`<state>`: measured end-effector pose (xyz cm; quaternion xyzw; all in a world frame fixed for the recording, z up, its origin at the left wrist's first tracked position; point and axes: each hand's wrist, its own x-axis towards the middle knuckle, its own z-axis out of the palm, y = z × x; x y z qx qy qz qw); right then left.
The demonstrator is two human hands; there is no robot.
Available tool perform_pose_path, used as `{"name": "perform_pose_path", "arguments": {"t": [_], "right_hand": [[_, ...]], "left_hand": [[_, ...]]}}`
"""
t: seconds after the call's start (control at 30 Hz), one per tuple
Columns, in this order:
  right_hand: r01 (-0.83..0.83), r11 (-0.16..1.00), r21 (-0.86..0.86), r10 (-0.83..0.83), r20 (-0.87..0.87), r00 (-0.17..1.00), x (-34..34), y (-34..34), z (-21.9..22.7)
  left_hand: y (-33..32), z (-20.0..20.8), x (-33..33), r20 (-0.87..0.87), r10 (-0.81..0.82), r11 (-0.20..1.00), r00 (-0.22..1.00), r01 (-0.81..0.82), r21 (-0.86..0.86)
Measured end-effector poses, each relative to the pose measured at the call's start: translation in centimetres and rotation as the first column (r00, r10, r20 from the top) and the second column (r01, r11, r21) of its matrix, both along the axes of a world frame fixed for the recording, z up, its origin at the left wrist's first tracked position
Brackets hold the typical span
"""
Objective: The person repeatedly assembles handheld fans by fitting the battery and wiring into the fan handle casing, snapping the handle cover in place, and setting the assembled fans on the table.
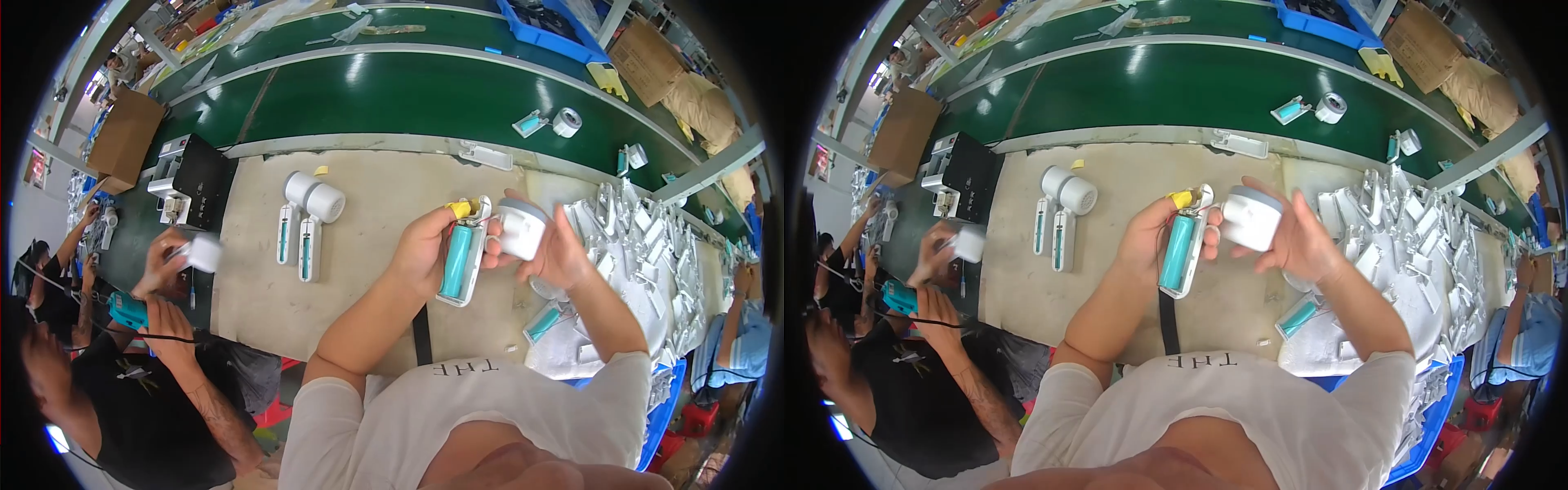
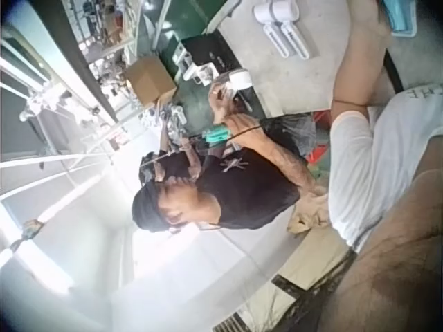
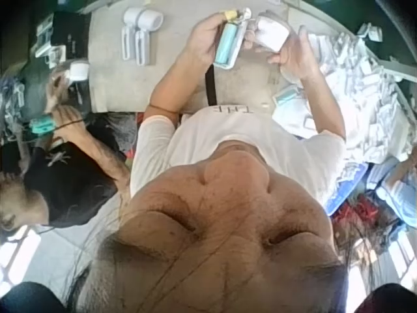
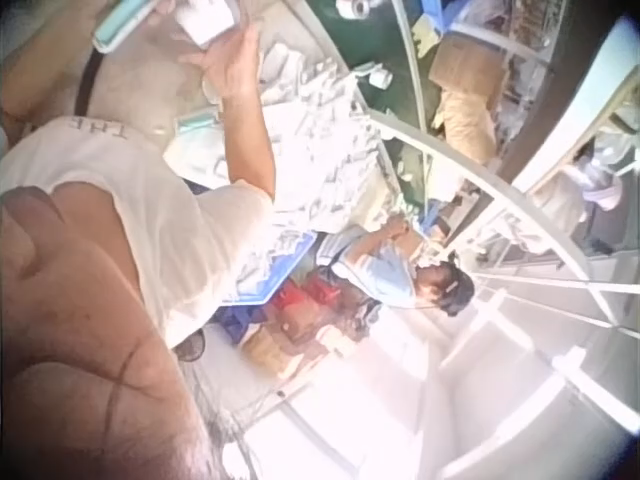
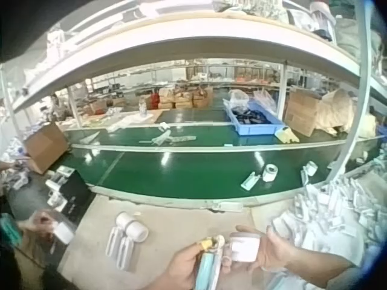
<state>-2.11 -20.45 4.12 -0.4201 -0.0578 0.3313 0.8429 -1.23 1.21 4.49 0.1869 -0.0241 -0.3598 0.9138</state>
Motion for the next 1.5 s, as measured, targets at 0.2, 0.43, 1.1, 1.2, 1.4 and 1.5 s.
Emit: {"name": "perform_pose_path", "arguments": {"t": [0.2,0.43,1.1,1.2,1.4,1.5], "right_hand": [[0.452,0.845,-0.286,-0.243,0.548,0.8,-1.4,1.6,-1.1],[0.891,0.442,-0.105,0.519,0.84,-0.158,1.0,-2.0,3.1],[0.262,0.452,-0.852,0.78,0.521,0.348,3.2,-1.8,7.4],[0.299,0.457,-0.838,0.757,0.543,0.363,2.7,-1.7,7.7],[0.527,0.519,-0.673,0.608,0.724,0.326,-0.2,-3.4,5.0],[0.411,0.489,-0.769,0.308,0.594,0.743,-2.7,-6.8,5.7]], "left_hand": [[-1.1,0.5,-0.8,-0.042,0.001,1.0,0.999,-0.002,-0.011],[-0.8,-0.5,-0.8,0.47,-0.074,0.732,0.879,-0.273,0.625],[-3.1,-2.0,-1.7,0.682,-0.529,0.316,0.505,-0.629,0.711],[-3.3,-1.5,-1.7,0.682,-0.513,0.361,0.522,-0.59,0.722],[-3.0,-3.8,-1.4,0.695,-0.403,0.572,0.596,-0.428,0.699],[-3.2,-2.7,-2.1,0.435,-0.19,0.776,0.88,-0.137,0.616]]}}
